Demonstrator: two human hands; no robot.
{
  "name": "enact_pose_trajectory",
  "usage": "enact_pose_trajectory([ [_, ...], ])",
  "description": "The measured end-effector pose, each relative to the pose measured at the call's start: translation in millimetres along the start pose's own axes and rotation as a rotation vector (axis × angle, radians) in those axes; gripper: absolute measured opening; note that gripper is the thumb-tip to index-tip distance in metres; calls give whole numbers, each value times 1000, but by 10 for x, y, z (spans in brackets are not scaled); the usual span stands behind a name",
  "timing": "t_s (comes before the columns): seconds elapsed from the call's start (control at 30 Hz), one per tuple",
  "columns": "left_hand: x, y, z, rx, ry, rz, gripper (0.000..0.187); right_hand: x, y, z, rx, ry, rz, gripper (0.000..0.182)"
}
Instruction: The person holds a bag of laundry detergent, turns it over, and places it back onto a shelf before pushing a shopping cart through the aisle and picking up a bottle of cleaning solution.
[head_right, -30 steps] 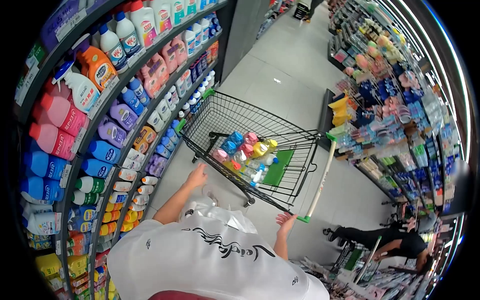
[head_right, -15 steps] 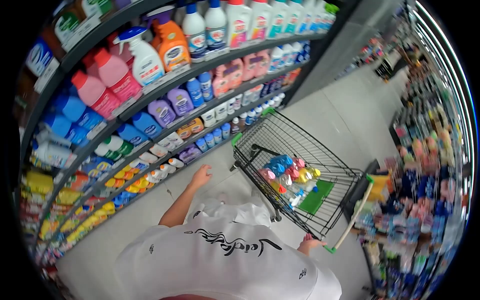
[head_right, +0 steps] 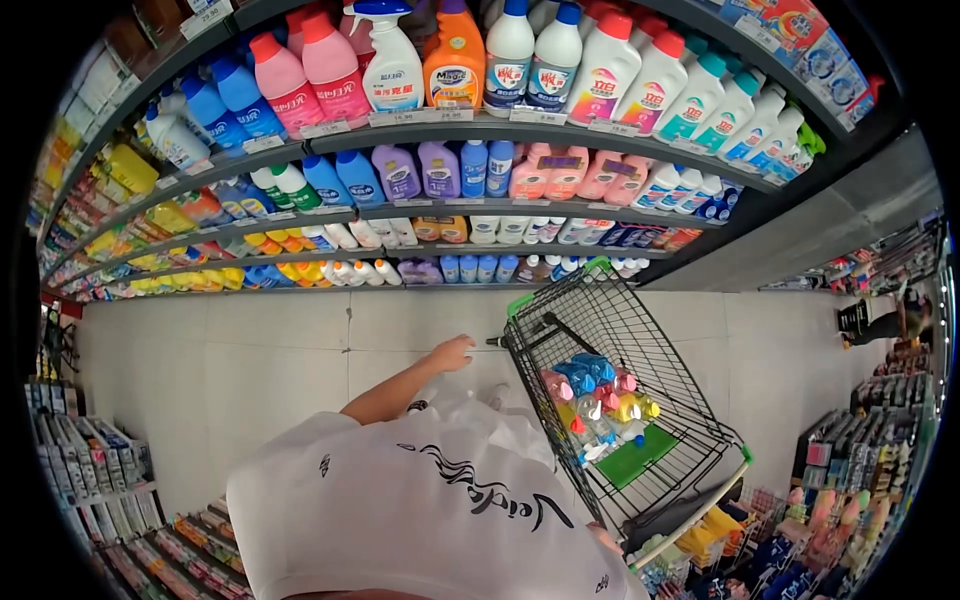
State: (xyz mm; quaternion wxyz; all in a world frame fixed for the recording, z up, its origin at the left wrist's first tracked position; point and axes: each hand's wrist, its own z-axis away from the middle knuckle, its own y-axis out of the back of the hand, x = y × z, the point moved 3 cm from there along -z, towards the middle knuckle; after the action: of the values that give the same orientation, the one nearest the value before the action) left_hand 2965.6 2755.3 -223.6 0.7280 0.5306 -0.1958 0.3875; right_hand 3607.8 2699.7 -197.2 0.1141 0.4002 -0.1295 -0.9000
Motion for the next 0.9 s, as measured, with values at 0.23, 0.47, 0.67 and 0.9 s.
enact_pose_trajectory([
  [0.23,777,-190,-180,76,-94,21,40,-547,-502,-411,-7,60,42,86],
  [0.47,910,-342,30,14,-18,-7,41,-820,-1254,-731,7,116,28,78],
  [0.67,751,-298,70,1,12,0,43,-543,-2152,-364,-328,492,529,50],
  [0.9,510,-293,97,76,29,2,44,-103,-2892,307,-418,529,605,51],
])
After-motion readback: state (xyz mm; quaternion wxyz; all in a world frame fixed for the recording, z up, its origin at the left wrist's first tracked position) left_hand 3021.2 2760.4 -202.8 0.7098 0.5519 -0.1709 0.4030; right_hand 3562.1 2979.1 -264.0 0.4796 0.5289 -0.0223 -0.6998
